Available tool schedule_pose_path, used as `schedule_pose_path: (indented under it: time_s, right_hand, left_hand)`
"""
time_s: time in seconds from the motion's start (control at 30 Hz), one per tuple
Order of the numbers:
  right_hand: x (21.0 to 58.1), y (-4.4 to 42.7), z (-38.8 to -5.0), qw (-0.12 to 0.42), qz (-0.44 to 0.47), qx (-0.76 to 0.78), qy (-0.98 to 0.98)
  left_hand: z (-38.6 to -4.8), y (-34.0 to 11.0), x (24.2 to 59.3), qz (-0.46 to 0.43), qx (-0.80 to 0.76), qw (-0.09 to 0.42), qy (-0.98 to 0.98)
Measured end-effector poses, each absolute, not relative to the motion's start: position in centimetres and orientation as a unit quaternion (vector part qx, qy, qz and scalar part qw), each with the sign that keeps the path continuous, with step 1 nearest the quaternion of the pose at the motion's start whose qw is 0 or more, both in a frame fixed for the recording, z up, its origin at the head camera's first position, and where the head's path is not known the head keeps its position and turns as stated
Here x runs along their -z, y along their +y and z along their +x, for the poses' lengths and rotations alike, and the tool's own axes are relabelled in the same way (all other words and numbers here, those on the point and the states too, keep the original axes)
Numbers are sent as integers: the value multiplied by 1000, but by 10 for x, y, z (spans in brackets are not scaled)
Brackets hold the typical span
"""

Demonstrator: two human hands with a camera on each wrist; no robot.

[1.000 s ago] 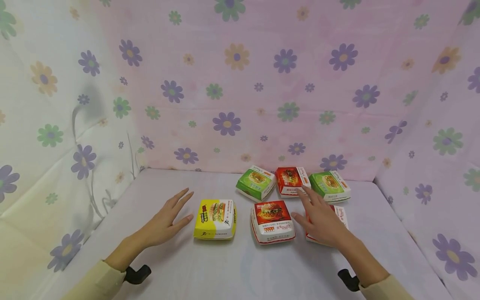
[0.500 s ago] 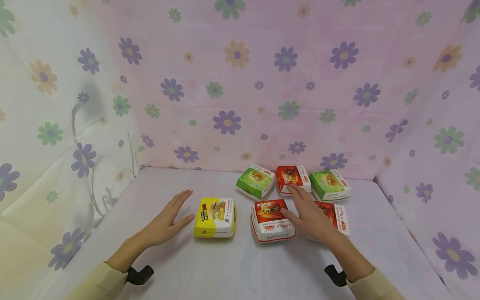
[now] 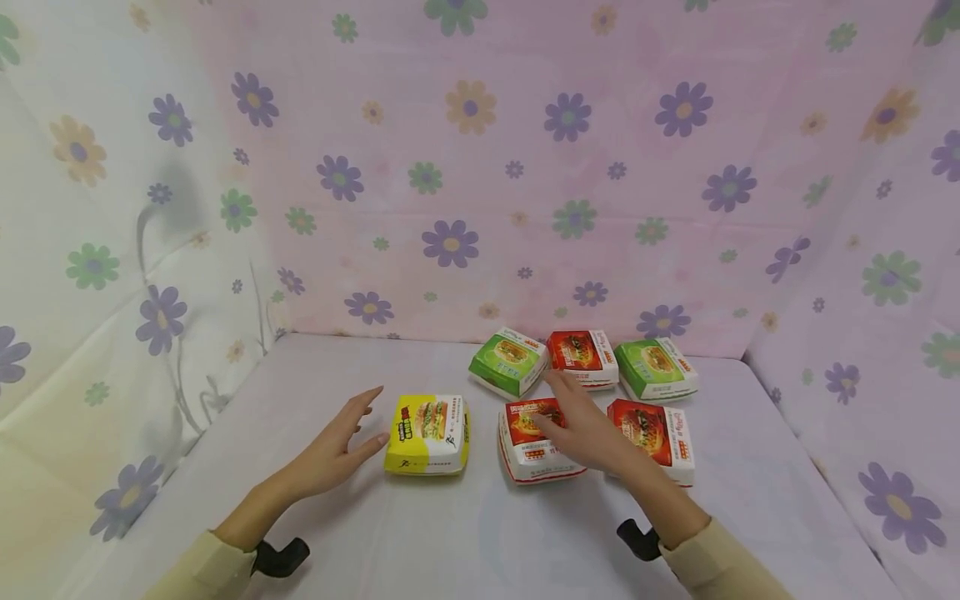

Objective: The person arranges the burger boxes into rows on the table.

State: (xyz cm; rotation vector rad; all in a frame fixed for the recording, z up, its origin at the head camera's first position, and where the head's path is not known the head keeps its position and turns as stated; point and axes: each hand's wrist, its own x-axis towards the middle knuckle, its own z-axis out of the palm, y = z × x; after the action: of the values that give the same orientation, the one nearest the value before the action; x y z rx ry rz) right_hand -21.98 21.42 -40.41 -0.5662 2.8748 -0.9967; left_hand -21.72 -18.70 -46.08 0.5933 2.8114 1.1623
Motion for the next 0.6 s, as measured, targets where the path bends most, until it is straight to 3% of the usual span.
schedule_pose_path:
  time_s: [0.6]
  right_hand:
    - [401,168,-234,78,-205,369,903]
  left_hand:
    - [-213,-174,468,136,-453,61,879]
